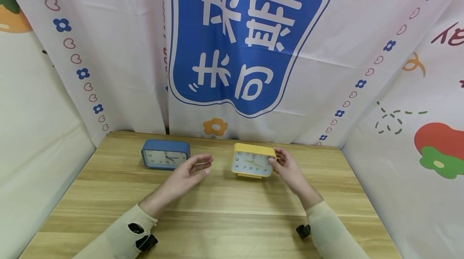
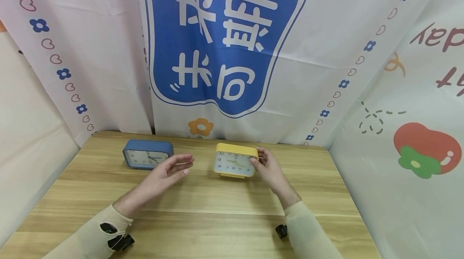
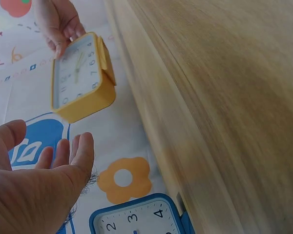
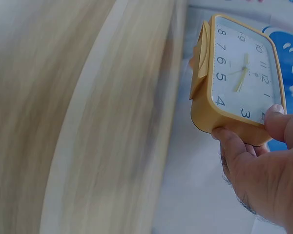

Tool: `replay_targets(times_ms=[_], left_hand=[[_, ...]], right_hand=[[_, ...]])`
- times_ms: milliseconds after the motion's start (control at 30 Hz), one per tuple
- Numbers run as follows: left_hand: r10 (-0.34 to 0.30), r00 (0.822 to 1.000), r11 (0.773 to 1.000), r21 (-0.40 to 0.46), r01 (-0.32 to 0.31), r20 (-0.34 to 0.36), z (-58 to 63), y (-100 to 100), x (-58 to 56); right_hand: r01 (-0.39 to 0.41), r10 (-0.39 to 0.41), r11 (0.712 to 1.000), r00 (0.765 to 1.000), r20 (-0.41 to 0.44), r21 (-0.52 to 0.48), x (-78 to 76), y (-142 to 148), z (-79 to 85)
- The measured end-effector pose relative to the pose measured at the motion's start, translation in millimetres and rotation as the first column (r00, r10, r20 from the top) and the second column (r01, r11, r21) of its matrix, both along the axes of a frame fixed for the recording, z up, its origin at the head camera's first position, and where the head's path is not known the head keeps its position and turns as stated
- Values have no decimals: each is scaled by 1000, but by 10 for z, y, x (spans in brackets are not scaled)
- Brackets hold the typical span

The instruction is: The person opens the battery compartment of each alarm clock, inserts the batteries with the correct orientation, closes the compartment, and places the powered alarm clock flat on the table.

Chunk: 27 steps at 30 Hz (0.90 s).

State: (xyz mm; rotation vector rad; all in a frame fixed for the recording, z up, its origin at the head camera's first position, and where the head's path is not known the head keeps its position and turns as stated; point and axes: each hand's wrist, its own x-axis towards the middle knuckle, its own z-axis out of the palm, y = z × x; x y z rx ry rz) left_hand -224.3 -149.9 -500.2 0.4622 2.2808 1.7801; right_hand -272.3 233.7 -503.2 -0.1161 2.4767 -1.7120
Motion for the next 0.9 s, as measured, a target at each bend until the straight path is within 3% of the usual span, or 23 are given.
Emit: replay_targets(times_ms=[533, 900], left_hand=[[-16, 1000, 999, -40, 15, -23, -26, -16, 1], [12, 995, 990, -142, -27, -102, -7, -95, 16]], right_hand=[[-35, 31, 997, 998, 59, 69, -196, 299, -151], [-142, 139, 986, 990, 34, 85, -156, 356, -50]])
